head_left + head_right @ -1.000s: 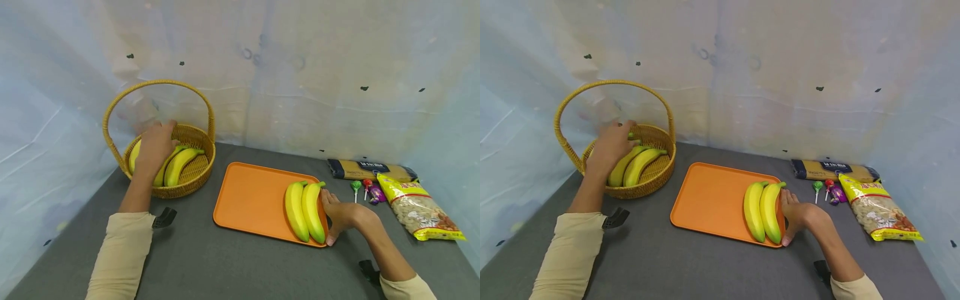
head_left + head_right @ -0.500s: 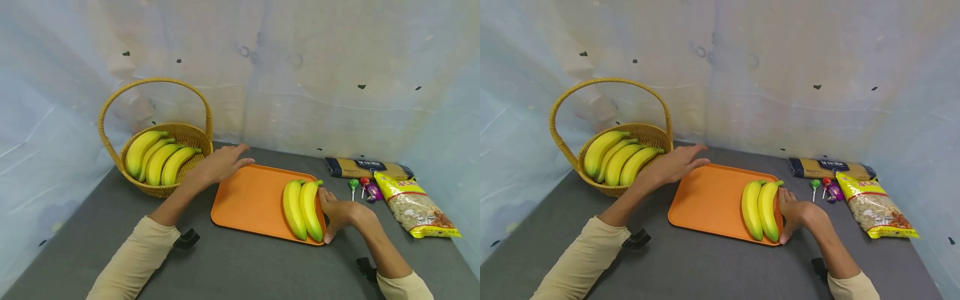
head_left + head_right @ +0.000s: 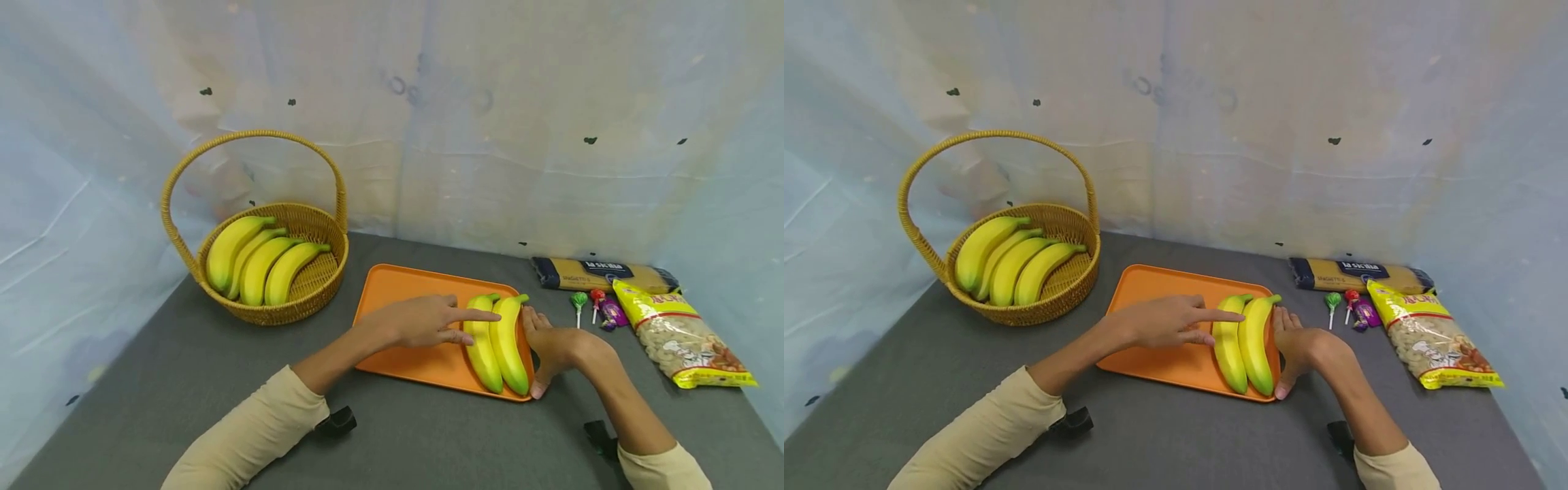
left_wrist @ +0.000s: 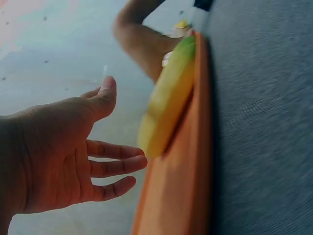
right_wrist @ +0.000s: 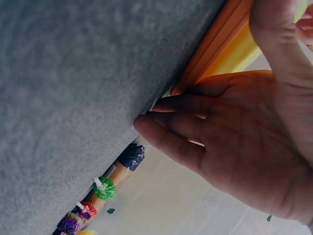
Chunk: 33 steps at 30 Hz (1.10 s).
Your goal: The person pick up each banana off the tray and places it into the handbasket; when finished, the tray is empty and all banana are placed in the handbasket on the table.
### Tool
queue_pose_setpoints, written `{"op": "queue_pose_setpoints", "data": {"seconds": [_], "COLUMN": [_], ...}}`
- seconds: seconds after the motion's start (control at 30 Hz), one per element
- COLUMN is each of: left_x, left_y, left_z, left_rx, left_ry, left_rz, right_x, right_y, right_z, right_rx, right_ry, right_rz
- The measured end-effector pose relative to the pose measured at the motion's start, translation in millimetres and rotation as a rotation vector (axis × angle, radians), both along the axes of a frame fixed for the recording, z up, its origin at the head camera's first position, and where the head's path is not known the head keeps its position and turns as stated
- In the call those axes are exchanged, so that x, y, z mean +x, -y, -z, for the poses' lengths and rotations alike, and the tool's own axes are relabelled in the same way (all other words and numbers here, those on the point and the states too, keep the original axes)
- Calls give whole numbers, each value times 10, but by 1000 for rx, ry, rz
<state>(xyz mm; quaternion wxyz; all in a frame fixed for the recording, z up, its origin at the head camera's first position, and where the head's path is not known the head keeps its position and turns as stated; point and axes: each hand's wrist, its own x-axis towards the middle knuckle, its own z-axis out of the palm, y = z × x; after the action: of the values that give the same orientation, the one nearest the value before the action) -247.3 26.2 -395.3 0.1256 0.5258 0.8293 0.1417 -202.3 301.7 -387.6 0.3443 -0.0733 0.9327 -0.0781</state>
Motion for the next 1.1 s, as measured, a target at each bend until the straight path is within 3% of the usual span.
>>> {"op": "queue_pose_setpoints", "data": {"seconds": [0.17, 0.33, 0.43, 0.6, 0.7, 0.87, 0.97, 1.1], "left_x": [65, 99, 75, 2, -38, -113, -136, -132], "left_y": [-81, -58, 4, 99, 135, 163, 192, 299], "left_z": [136, 177, 139, 108, 109, 85, 0, -167], "left_rx": [-103, -147, -141, -144, -148, -130, -85, -6], "left_ry": [13, 72, 88, -28, -104, -37, 16, -52], "left_rz": [23, -65, -180, -350, -395, -475, -496, -499], "right_x": [-2, -12, -18, -16, -16, -23, -19, -6], "right_y": [2, 15, 15, -3, -7, 7, 7, -10], "right_z": [9, 9, 7, 3, -1, -3, -3, -5], "right_rx": [11, 15, 14, 10, 6, 7, 6, -7], "right_ry": [0, 7, 10, 10, 9, 6, 10, 14], "right_rz": [-13, -23, -13, -3, -3, -13, -9, 5]}}
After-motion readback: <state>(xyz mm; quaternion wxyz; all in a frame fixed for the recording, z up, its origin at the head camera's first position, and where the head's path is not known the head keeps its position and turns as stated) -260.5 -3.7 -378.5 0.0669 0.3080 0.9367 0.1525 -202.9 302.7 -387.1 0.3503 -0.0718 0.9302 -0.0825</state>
